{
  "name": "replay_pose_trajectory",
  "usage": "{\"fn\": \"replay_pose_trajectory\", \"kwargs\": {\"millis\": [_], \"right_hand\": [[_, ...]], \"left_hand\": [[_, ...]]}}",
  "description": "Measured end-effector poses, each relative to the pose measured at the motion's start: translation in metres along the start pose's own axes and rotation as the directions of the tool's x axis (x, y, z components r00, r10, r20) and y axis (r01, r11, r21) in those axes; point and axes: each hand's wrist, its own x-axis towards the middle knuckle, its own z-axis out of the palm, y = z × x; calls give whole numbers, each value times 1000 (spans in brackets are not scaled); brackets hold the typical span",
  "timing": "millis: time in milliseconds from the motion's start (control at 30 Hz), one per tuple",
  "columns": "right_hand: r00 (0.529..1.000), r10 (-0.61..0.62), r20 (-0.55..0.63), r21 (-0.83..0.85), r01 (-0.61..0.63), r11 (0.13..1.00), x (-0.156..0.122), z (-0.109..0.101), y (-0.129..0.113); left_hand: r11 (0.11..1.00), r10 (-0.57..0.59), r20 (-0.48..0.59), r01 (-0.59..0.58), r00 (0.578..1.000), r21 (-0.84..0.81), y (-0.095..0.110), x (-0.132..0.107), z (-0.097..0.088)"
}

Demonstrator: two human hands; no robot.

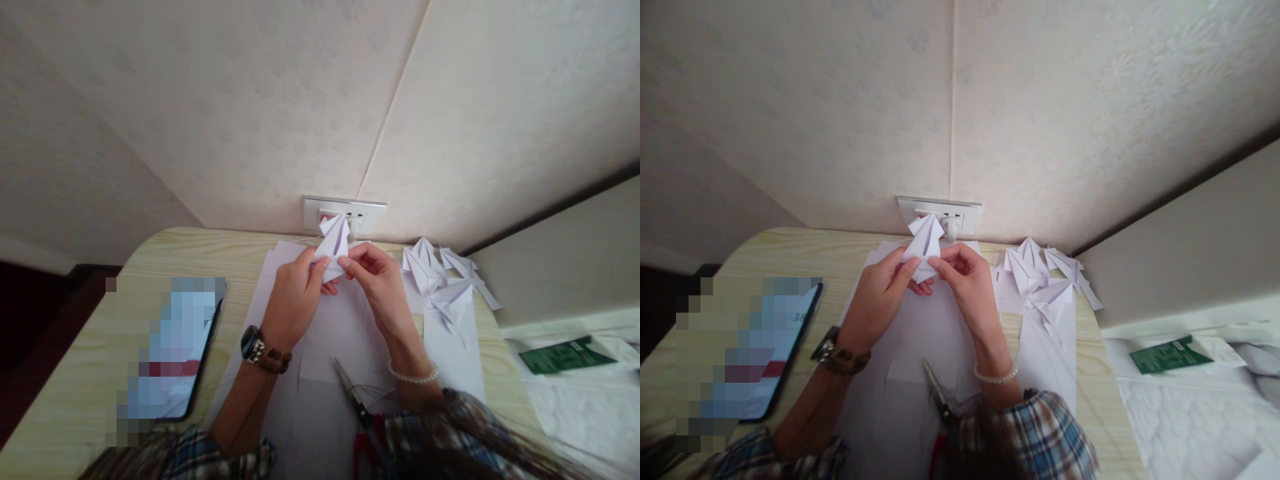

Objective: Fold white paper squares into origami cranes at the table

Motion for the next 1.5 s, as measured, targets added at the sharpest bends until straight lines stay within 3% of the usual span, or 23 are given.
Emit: {"fn": "replay_pose_trajectory", "kwargs": {"millis": [233,633,833,967,1067,1200,1367,1500], "right_hand": [[1000,-11,11,32,11,999,0,-3,4],[998,-61,-34,-82,58,995,-2,1,-2],[995,-97,17,-242,98,965,-5,2,-2],[994,-110,28,-332,113,937,-6,2,-1],[978,-204,-52,-382,169,909,-6,2,0],[910,-372,-181,-378,284,881,-7,1,1],[894,-442,-68,-525,345,778,-6,-1,-2],[886,-458,-72,-564,343,752,-6,-1,-3]], "left_hand": [[998,35,6,-35,999,-47,2,-1,0],[999,14,-24,-15,1000,-47,1,0,0],[971,-40,-160,1,986,-238,-4,0,5],[933,-48,-137,-4,989,-359,-4,1,5],[919,-51,-101,7,994,-394,-3,3,3],[910,-72,-68,37,995,-413,-3,4,2],[904,-58,-16,46,998,-425,-3,4,0],[904,-27,-57,0,998,-428,-3,4,-1]]}}
